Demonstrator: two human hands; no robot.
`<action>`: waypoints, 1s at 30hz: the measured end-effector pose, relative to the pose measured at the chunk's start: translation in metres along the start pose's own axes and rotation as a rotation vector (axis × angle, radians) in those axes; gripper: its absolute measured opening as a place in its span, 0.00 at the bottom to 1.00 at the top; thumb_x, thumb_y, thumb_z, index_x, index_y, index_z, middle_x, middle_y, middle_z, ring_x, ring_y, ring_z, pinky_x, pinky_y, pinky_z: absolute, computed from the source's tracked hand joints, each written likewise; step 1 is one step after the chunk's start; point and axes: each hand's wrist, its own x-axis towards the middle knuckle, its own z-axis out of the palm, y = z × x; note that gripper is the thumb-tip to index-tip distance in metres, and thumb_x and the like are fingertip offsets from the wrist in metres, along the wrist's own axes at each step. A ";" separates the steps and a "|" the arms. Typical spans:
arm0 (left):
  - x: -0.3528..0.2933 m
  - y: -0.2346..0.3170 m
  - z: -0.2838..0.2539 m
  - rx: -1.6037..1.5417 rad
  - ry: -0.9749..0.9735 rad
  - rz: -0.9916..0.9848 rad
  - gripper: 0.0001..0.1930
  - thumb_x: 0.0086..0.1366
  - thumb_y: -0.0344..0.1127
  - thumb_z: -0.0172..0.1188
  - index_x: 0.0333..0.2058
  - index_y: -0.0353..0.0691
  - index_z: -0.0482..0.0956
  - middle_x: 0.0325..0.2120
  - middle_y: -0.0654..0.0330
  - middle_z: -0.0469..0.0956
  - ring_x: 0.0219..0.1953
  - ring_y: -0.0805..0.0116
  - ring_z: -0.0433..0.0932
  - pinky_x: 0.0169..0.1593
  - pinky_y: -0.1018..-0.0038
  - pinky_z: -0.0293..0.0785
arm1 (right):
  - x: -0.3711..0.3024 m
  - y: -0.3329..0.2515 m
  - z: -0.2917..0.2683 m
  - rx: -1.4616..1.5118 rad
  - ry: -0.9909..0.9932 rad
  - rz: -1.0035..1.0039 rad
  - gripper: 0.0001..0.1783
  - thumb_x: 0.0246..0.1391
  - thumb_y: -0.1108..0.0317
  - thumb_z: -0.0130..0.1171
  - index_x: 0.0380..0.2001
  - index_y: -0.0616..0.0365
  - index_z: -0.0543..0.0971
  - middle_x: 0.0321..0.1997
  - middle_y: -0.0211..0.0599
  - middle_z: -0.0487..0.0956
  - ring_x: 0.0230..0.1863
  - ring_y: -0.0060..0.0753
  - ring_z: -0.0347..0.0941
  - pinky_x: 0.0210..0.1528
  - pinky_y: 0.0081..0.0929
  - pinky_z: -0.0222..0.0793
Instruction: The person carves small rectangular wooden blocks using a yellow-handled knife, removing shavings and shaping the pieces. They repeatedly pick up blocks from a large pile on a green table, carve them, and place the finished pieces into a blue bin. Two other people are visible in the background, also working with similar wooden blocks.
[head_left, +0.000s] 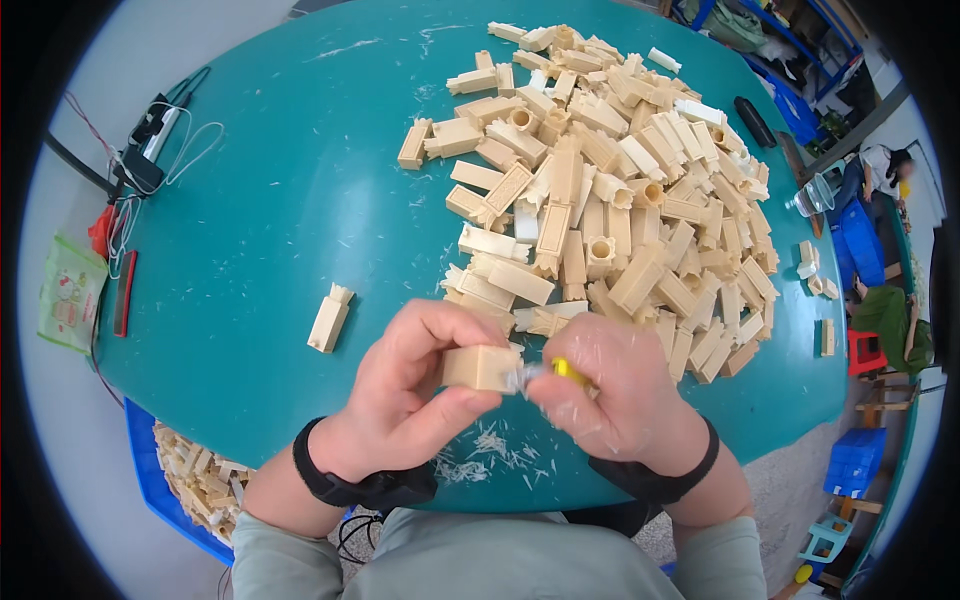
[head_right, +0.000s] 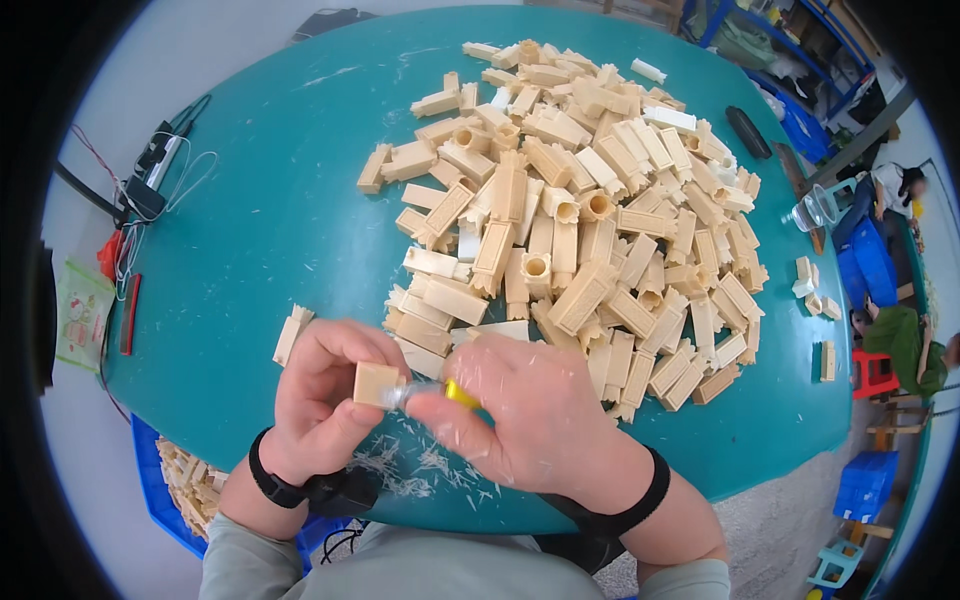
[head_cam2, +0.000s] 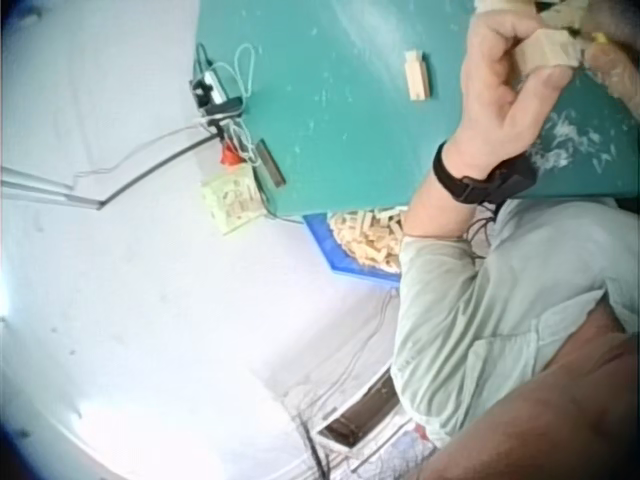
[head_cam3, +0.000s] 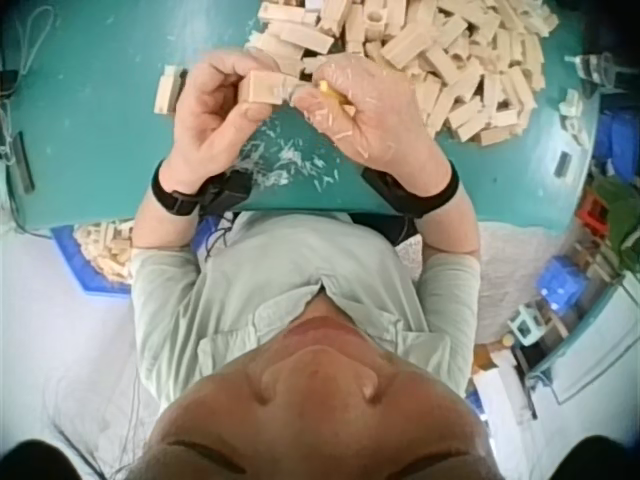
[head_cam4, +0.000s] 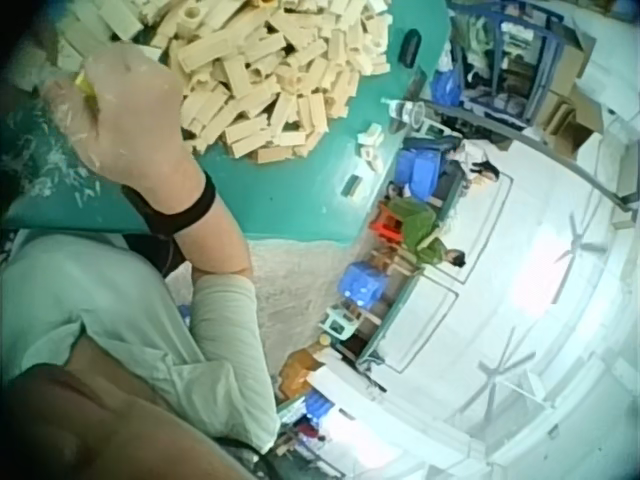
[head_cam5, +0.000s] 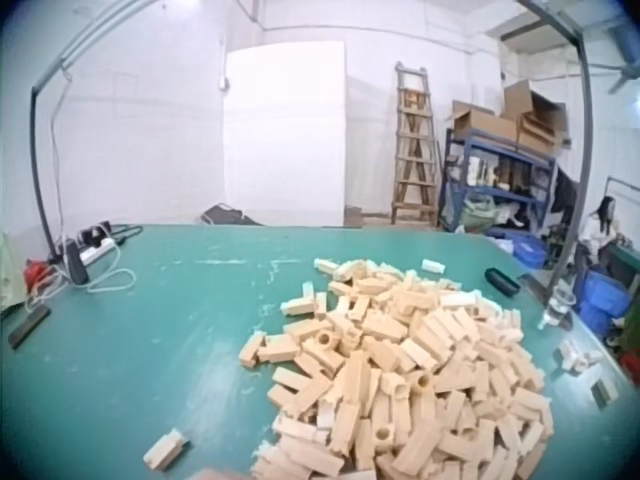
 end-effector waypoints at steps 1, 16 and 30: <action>-0.001 0.001 0.000 -0.017 -0.003 -0.035 0.16 0.59 0.38 0.57 0.40 0.39 0.62 0.33 0.56 0.69 0.33 0.71 0.69 0.36 0.77 0.66 | 0.001 0.001 -0.001 -0.017 -0.003 -0.005 0.14 0.47 0.59 0.61 0.21 0.58 0.71 0.17 0.35 0.69 0.17 0.36 0.67 0.16 0.28 0.60; 0.001 0.010 0.019 0.007 0.031 -0.120 0.24 0.58 0.49 0.57 0.42 0.36 0.64 0.34 0.57 0.68 0.31 0.71 0.68 0.35 0.76 0.65 | -0.007 0.005 -0.013 0.090 0.065 0.250 0.20 0.56 0.52 0.48 0.23 0.60 0.70 0.20 0.43 0.71 0.22 0.49 0.68 0.23 0.38 0.62; 0.003 0.009 0.003 0.001 0.113 -0.101 0.20 0.47 0.24 0.65 0.38 0.38 0.66 0.34 0.57 0.73 0.36 0.69 0.73 0.41 0.74 0.70 | -0.002 0.001 -0.004 0.174 0.064 0.230 0.18 0.55 0.55 0.50 0.22 0.60 0.69 0.21 0.45 0.71 0.24 0.51 0.69 0.24 0.37 0.64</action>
